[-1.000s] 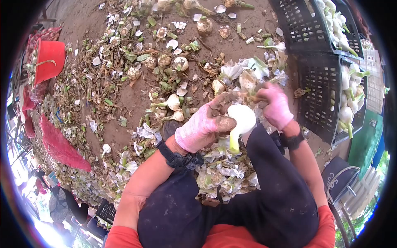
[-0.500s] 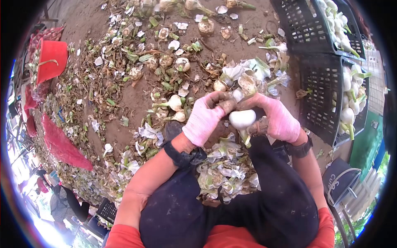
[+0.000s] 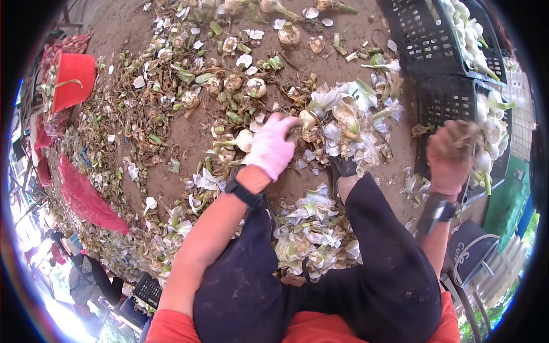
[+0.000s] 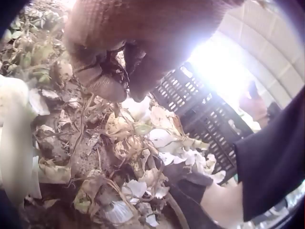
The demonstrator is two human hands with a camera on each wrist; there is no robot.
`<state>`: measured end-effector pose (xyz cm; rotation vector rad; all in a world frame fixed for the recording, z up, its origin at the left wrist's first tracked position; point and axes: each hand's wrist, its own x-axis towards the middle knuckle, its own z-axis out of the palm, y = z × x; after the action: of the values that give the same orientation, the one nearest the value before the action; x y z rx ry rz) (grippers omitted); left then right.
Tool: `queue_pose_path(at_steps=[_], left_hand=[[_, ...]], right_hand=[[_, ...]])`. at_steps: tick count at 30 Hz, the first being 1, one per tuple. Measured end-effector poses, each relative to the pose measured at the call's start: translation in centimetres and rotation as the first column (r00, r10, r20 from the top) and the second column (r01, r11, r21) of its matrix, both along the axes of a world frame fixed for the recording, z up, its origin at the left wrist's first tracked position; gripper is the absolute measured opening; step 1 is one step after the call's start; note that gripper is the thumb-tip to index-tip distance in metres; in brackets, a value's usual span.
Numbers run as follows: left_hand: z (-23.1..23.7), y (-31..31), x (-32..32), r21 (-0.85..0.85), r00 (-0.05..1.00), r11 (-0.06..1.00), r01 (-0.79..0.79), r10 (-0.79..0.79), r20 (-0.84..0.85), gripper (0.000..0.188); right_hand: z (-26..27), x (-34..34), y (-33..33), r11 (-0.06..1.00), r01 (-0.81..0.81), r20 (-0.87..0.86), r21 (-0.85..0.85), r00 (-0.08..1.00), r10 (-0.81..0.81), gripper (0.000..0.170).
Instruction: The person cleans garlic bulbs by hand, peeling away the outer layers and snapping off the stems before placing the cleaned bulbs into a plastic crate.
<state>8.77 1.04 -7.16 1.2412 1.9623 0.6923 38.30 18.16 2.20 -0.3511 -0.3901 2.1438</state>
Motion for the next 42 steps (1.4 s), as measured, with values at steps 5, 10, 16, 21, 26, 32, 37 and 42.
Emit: queue_pose_path(at_steps=[5, 10, 16, 21, 26, 32, 37, 42], left_hand=[[-4.5, 2.9, 0.8, 0.026, 0.817, 0.887, 0.462, -0.414, -0.402, 0.051], [-2.3, 4.2, 1.2, -0.109, 0.997, 0.991, 0.082, -0.08, 0.023, 0.05], [1.9, 2.3, 2.7, -0.022, 0.87, 0.998, -0.06, 0.063, 0.49, 0.058], [3.3, 1.3, 4.0, 0.221, 0.934, 0.966, -0.136, 0.051, 0.353, 0.057], [5.4, 1.4, 3.2, 0.286, 0.994, 0.958, -0.023, -0.008, 0.106, 0.048], [5.8, 1.1, 2.9, 0.25, 0.99, 0.968, -0.007, -0.027, 0.135, 0.047], [5.6, 0.7, 2.6, 0.193, 0.97, 0.981, -0.013, -0.034, 0.239, 0.047], [4.6, 0.4, 2.0, 0.026, 0.706, 0.994, -0.106, 0.057, 0.706, 0.048]], right_hand=[[-2.3, -6.2, -2.1, 0.845, -0.518, 0.698, 0.131, 0.654, 0.292, 0.019], [-2.7, -8.8, -2.8, 0.659, -0.734, 0.978, 0.162, 0.211, -0.006, 0.022], [-2.9, -10.6, -3.8, 0.594, -0.742, 0.95, 0.312, 0.246, -0.191, 0.035], [-2.8, -11.8, -4.4, 0.597, -0.71, 0.928, 0.373, 0.286, -0.24, 0.032], [-2.7, -12.0, -4.1, 0.578, -0.73, 0.931, 0.365, 0.291, -0.22, 0.026], [-1.1, -11.7, -3.5, 0.535, -0.795, 0.958, 0.286, 0.259, -0.127, 0.022], [-0.5, -11.3, -3.3, 0.498, -0.836, 0.971, 0.232, 0.226, -0.072, 0.021], [-0.4, -10.8, -3.7, 0.553, -0.801, 0.965, 0.228, 0.262, -0.018, 0.02]])
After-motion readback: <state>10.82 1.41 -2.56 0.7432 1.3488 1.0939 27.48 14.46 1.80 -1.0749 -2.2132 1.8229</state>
